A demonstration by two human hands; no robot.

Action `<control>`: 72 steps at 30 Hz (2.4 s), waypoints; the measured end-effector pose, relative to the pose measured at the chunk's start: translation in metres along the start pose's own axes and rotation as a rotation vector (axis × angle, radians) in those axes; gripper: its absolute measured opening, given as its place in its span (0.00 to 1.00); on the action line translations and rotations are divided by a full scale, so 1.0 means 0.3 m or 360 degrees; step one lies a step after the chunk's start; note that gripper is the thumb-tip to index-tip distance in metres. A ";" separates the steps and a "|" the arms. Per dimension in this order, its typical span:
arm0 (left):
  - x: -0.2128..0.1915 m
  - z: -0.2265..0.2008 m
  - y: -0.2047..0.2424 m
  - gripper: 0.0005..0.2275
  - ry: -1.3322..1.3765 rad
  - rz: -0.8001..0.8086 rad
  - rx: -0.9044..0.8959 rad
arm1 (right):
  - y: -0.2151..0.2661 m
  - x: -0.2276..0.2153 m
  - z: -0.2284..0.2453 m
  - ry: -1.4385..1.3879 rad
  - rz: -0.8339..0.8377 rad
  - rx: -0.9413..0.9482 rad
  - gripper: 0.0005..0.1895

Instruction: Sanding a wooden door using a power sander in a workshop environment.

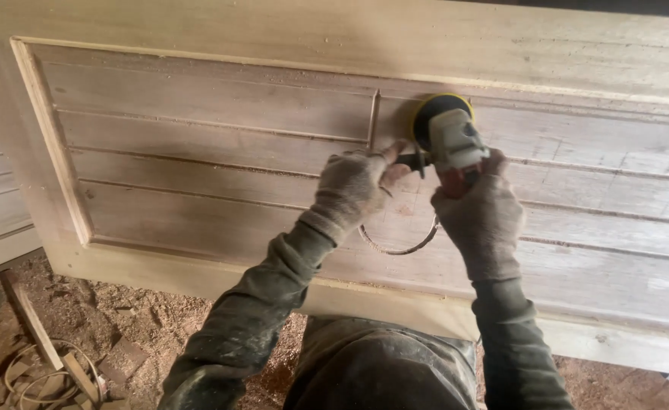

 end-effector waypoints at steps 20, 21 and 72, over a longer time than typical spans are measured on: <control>0.355 -0.437 -0.045 0.20 -0.0343 -0.0197 0.0581 | 0.008 -0.188 -0.441 0.0036 -0.0044 0.0358 0.40; 0.359 -0.440 -0.041 0.20 -0.0341 -0.0192 0.0575 | 0.011 -0.183 -0.449 0.0038 -0.0037 0.0359 0.40; 0.757 -0.687 -0.006 0.21 -0.0366 0.0092 -0.0140 | -0.083 -0.290 -1.012 -0.0032 0.0228 0.0025 0.48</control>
Point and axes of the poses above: each hand's wrist, its own y-axis away from the middle knuckle, its own x-axis out of the palm, z = x × y, the point moved 5 cm from there along -y, towards the middle knuckle
